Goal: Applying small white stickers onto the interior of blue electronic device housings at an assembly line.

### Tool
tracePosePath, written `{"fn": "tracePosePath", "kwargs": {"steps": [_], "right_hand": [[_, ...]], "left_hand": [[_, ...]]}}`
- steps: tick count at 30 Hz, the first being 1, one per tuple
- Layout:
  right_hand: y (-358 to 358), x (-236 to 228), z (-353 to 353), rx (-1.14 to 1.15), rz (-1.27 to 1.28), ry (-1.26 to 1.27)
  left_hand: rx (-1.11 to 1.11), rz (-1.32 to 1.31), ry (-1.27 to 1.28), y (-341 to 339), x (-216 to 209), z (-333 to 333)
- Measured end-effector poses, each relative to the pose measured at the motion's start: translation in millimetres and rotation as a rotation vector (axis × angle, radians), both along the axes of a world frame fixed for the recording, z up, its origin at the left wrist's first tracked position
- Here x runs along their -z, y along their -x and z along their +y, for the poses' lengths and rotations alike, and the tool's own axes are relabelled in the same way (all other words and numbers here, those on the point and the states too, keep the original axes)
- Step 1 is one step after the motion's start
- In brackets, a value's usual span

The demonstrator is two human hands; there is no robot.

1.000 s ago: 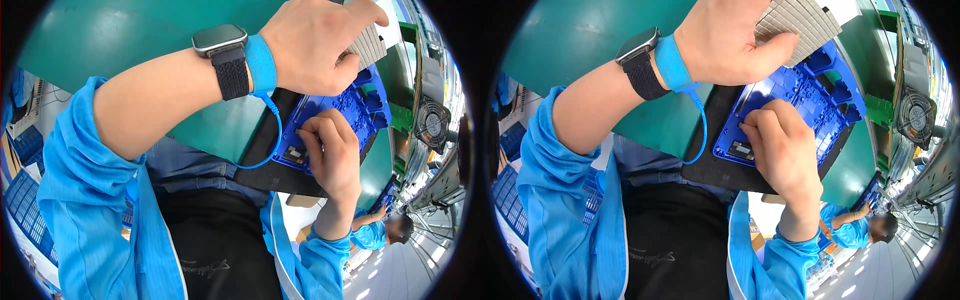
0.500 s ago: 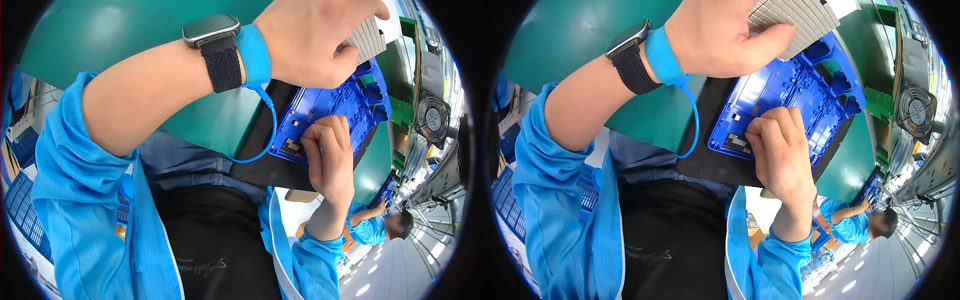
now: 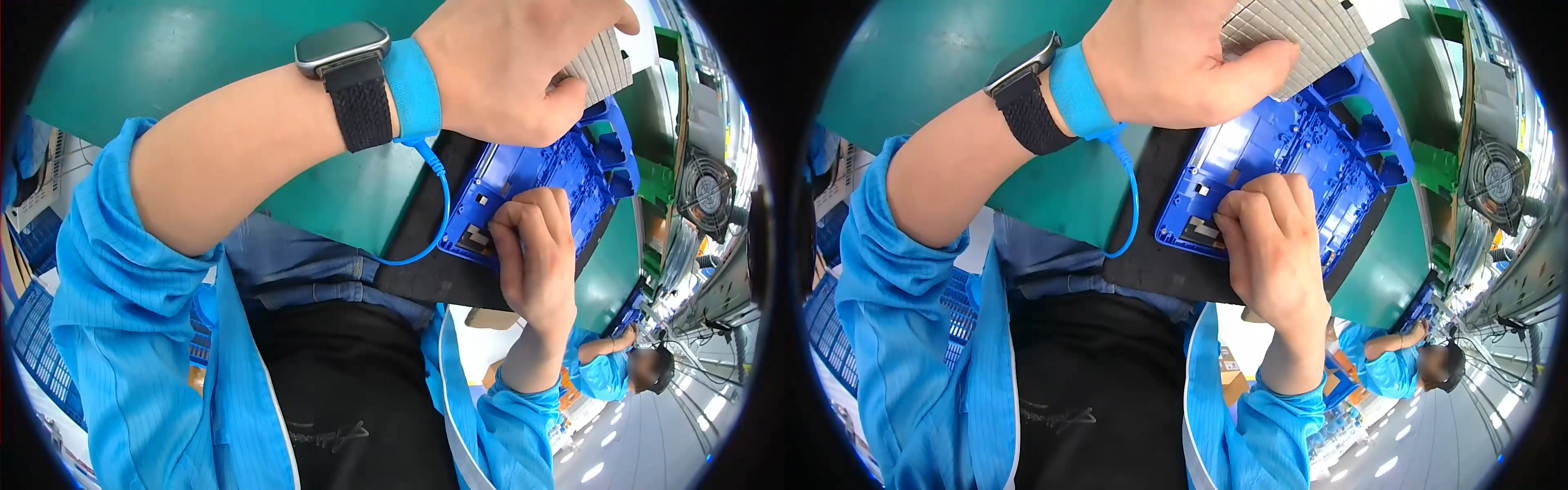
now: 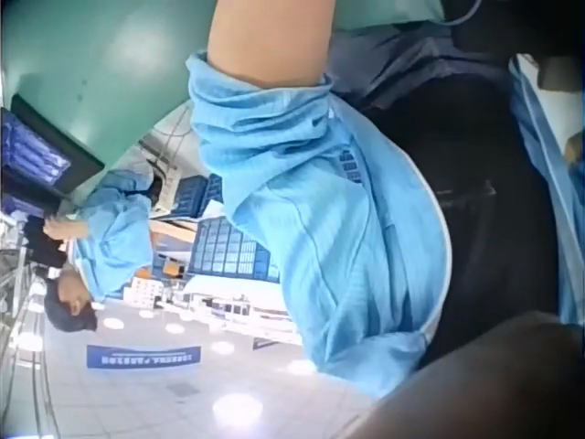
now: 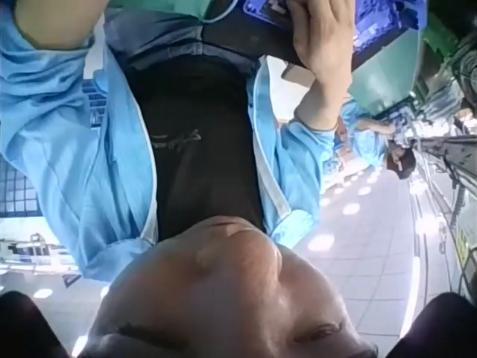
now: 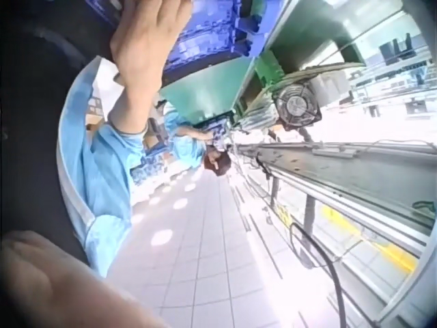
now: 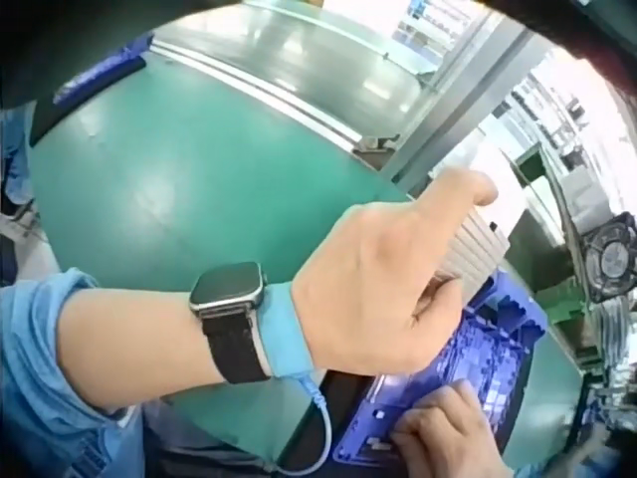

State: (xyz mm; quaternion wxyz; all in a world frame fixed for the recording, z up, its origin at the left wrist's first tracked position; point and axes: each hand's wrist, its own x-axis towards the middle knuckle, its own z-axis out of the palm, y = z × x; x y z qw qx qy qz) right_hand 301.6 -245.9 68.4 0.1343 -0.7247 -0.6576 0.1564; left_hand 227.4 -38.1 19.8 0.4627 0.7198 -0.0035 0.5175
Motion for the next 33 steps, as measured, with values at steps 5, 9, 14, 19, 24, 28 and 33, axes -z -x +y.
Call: {"fn": "tracePosePath", "kwargs": {"steps": [5, 9, 14, 19, 24, 28, 33], "right_hand": [[-1, 0, 1, -0.006, -0.005, -0.034], [-6, 0, 1, 0.008, 0.024, -0.039], [-15, -12, -4, 0.135, 0.147, -0.16], [-31, -13, 7, 0.389, 0.161, -0.607], [-38, -11, 25, 0.384, 0.129, -0.681], [-46, -12, 29, 0.356, 0.197, -0.639], [-45, -18, 32, 0.299, 0.193, -0.459]], "left_hand": [[0.022, 0.033, 0.026, 3, -1, 0], [0.068, 0.121, 0.037, 3, -6, 1], [0.107, 0.191, 0.011, 3, -4, -8], [0.211, 0.238, -0.006, 8, 2, -18], [0.286, 0.264, -0.012, 10, 3, -19], [0.312, 0.265, -0.032, 10, 3, -19], [0.304, 0.243, -0.085, 11, 3, -18]]}}
